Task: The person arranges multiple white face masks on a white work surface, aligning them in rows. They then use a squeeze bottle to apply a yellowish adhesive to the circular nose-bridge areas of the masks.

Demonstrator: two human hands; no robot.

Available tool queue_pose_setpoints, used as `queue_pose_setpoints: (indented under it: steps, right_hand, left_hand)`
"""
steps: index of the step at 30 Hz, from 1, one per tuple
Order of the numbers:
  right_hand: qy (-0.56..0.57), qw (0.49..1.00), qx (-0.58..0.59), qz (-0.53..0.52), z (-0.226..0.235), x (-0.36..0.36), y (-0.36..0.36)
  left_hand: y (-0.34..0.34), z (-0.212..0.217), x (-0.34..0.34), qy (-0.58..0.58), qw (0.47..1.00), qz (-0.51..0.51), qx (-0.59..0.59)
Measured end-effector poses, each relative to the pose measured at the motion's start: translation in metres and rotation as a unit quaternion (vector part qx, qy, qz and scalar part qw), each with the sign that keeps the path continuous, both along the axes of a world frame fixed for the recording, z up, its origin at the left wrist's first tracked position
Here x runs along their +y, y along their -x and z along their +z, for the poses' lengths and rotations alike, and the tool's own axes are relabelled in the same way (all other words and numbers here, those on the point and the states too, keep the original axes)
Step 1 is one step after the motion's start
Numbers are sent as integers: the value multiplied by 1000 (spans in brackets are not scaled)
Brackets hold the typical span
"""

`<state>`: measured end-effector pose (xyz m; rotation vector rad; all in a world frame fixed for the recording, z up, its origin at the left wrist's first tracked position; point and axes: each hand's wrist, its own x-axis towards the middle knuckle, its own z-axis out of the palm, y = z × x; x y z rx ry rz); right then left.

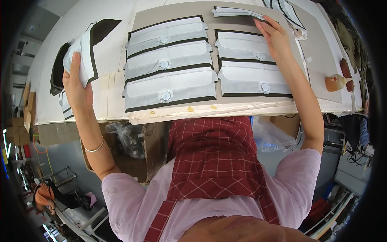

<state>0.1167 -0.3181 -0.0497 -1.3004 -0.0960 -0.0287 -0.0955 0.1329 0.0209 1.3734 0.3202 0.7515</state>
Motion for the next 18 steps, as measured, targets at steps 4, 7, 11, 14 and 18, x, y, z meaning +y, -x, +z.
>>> queue_pose_setpoints:
  steps: [4, 7, 11, 14, 18]
  right_hand:
    - [12, 999, -6, 31, 9, -8, 14]
    - [65, 997, -9, 36, 7, -14, 21]
    - [142, 989, -3, 46, -4, -24, 24]
    - [147, 987, 11, 57, -10, -30, 24]
    - [155, 985, 27, 70, -8, -34, 29]
  left_hand:
    - [5, -9, 5, -1, 1000, -12, -8]
    - [9, -13, 12, 3, 1000, -28, -7]
    - [11, -17, 13, -1, 1000, -20, 0]
    - [15, -17, 9, -5, 1000, -26, 6]
    - [19, -16, 6, -12, 999, -33, 2]
